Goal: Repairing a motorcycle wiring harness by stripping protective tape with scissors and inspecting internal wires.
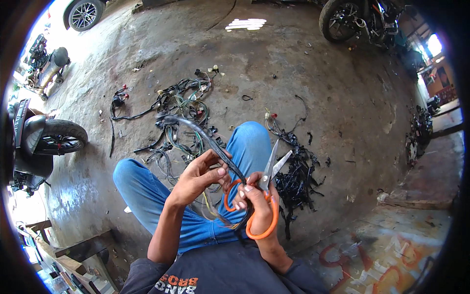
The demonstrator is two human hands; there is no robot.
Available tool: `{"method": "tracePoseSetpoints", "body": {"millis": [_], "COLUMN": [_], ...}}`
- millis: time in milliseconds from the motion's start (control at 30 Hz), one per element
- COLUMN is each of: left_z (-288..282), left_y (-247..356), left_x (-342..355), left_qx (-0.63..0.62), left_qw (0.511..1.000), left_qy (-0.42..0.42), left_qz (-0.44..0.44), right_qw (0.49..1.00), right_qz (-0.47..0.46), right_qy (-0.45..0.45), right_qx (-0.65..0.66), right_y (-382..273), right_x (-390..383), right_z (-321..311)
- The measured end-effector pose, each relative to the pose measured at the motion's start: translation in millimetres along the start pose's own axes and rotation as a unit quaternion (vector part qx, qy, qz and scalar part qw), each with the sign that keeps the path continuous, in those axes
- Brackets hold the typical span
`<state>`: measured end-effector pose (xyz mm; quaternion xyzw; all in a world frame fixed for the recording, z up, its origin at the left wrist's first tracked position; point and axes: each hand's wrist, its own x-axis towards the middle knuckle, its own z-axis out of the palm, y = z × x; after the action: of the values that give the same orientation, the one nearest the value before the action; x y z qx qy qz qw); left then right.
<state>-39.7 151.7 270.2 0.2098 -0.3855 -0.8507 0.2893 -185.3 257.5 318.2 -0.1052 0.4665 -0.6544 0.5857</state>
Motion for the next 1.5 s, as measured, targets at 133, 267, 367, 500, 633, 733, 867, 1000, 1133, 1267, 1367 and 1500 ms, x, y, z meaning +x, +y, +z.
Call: {"method": "tracePoseSetpoints", "body": {"millis": [133,267,367,500,633,733,867,1000,1133,1267,1367,1500], "left_z": [9,13,14,13,12,16,19,17,17,17,20,29], "left_y": [-1,0,1,-2,-5,-8,-9,-8,-9,-9,-9,-9], "left_x": [-1,-4,-8,-10,-11,-13,-15,-17,-19,-20,-20,-20], "left_qx": [-0.008,0.026,-0.012,-0.048,-0.086,-0.084,-0.063,-0.083,-0.105,-0.08,-0.077,-0.023], "left_qw": [0.998,0.995,0.996,0.995,0.991,0.991,0.99,0.99,0.988,0.99,0.989,0.989], "left_qy": [0.059,0.091,0.09,0.089,0.102,0.106,0.128,0.116,0.11,0.11,0.124,0.144], "left_qz": [0.016,0.008,0.007,0.026,0.002,0.004,0.01,0.007,0.022,0.032,0.032,0.038], "right_qw": [0.996,0.996,0.995,0.98,0.971,0.969,0.964,0.96,0.956,0.955,0.954,0.953], "right_qz": [0.065,0.078,0.096,0.153,0.18,0.188,0.195,0.203,0.211,0.211,0.216,0.219], "right_qy": [-0.029,-0.037,-0.038,-0.024,-0.04,-0.012,-0.016,-0.015,-0.025,-0.028,-0.029,-0.016], "right_qx": [0.051,0.028,0.012,0.122,0.153,0.158,0.179,0.191,0.201,0.207,0.205,0.208], "right_y": [-5,-4,-5,-9,-12,-15,-17,-18,-20,-22,-22,-21], "right_x": [2,0,-1,1,-1,-3,-3,-4,-4,-3,-3,-4], "right_z": [-3,0,3,4,6,7,8,9,11,12,12,13]}}
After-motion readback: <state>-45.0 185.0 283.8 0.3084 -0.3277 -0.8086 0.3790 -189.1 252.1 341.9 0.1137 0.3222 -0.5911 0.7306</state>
